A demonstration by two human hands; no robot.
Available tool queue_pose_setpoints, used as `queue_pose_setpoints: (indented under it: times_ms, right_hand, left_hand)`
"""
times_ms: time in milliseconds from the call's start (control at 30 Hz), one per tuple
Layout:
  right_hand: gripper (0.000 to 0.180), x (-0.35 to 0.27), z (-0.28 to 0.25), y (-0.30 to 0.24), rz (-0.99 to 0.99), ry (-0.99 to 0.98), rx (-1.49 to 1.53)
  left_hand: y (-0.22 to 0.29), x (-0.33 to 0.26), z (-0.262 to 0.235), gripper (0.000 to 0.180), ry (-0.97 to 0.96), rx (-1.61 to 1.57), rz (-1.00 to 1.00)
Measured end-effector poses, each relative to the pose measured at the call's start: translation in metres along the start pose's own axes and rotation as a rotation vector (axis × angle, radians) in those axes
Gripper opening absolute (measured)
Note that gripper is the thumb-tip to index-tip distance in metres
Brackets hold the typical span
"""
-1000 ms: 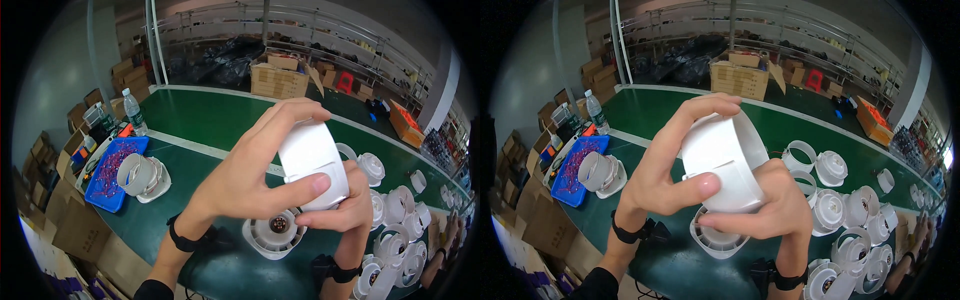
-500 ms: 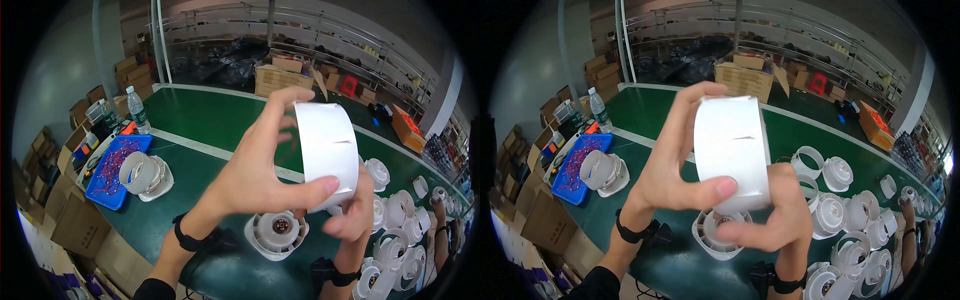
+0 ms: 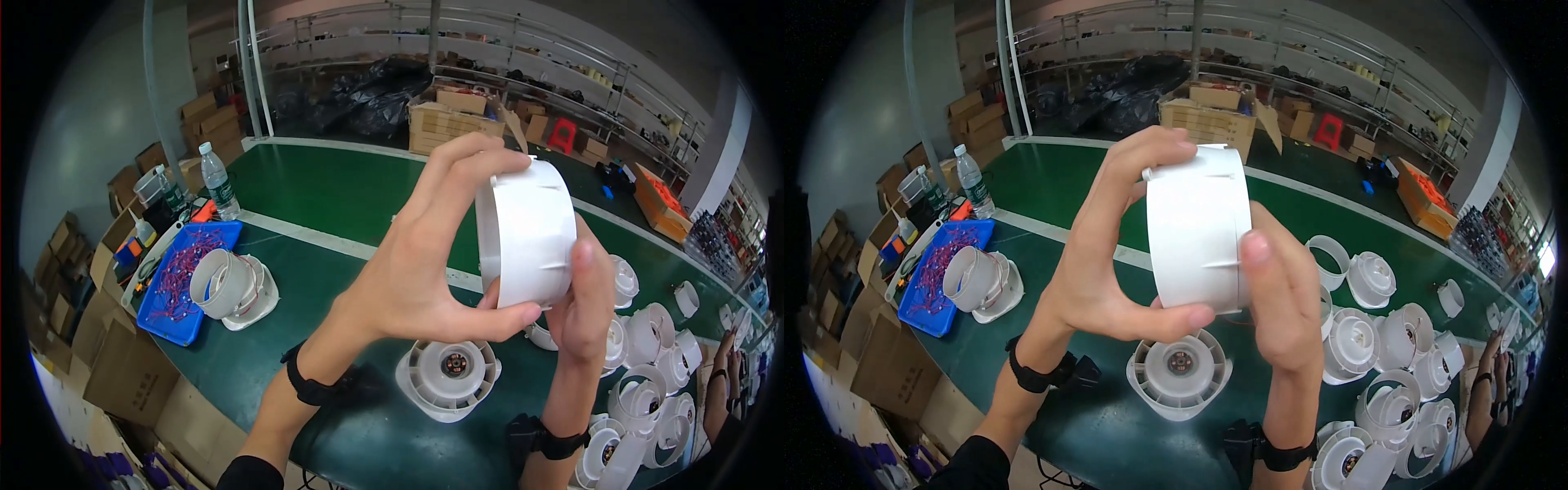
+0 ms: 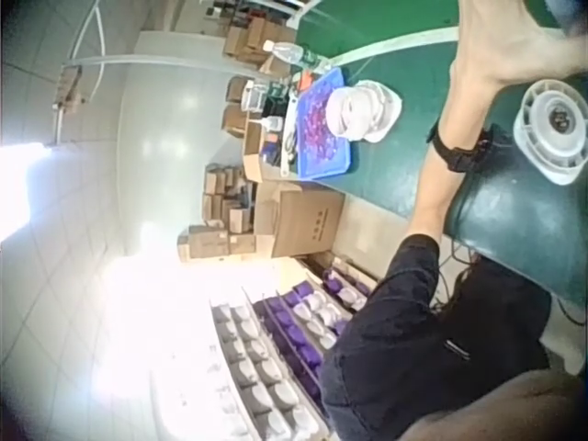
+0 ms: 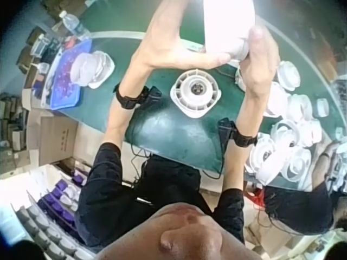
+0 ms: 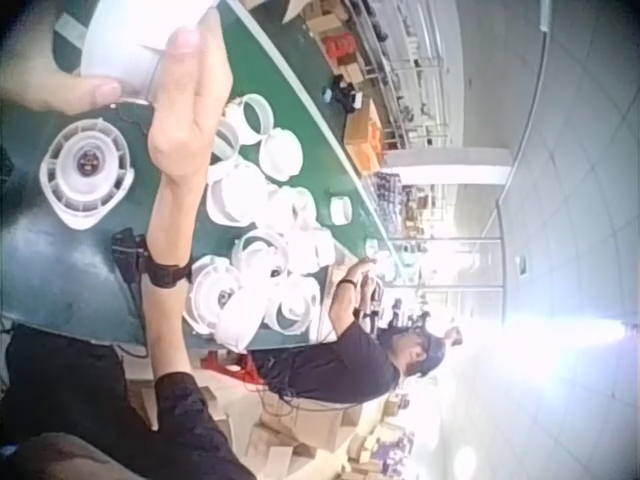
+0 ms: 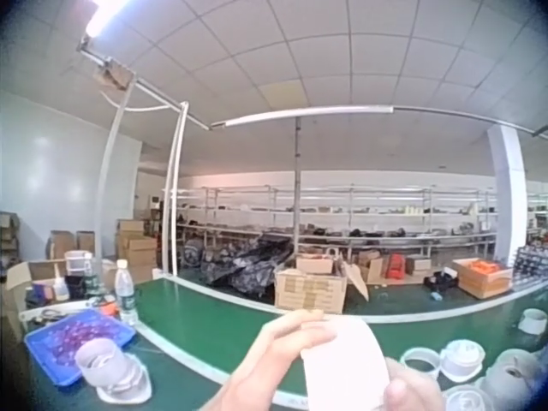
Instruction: Assembling white plastic circular housings and related components on a factory production line.
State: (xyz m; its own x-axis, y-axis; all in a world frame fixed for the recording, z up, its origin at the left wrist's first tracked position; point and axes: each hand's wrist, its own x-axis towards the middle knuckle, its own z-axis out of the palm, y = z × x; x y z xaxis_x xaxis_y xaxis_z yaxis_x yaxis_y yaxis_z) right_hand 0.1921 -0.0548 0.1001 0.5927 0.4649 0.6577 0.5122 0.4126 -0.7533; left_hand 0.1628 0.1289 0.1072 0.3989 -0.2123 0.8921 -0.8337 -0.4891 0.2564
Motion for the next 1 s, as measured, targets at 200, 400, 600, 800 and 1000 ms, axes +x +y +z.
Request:
queue_pose_setpoints:
  times_ms: [200,400,600,800,1000]
  right_hand:
    - [0.059,-0.003,-0.003,-0.008,0.222,-0.287,-0.079]
    - [0.049,0.005,0.003,-0.003,0.130,-0.385,-0.453]
    - [0.033,0.006,0.005,-0.003,0.009,-0.313,-0.527]
    - [0.030,0.005,0.006,0.008,0.036,-0.390,-0.646]
    - [0.023,0.005,0.007,0.013,-0.072,-0.408,-0.637]
  left_hand:
    - [-0.008,-0.003,0.006,0.049,0.107,-0.205,-0.101]
    - [0.001,-0.001,-0.002,0.056,-0.078,-0.190,-0.239]
    - [0.007,-0.002,0.000,0.039,-0.055,-0.100,-0.271]
    - [-0.001,-0.001,0.003,0.030,0.066,-0.242,-0.415]
    - [-0.015,-0.003,-0.012,0.046,0.028,-0.208,-0.438]
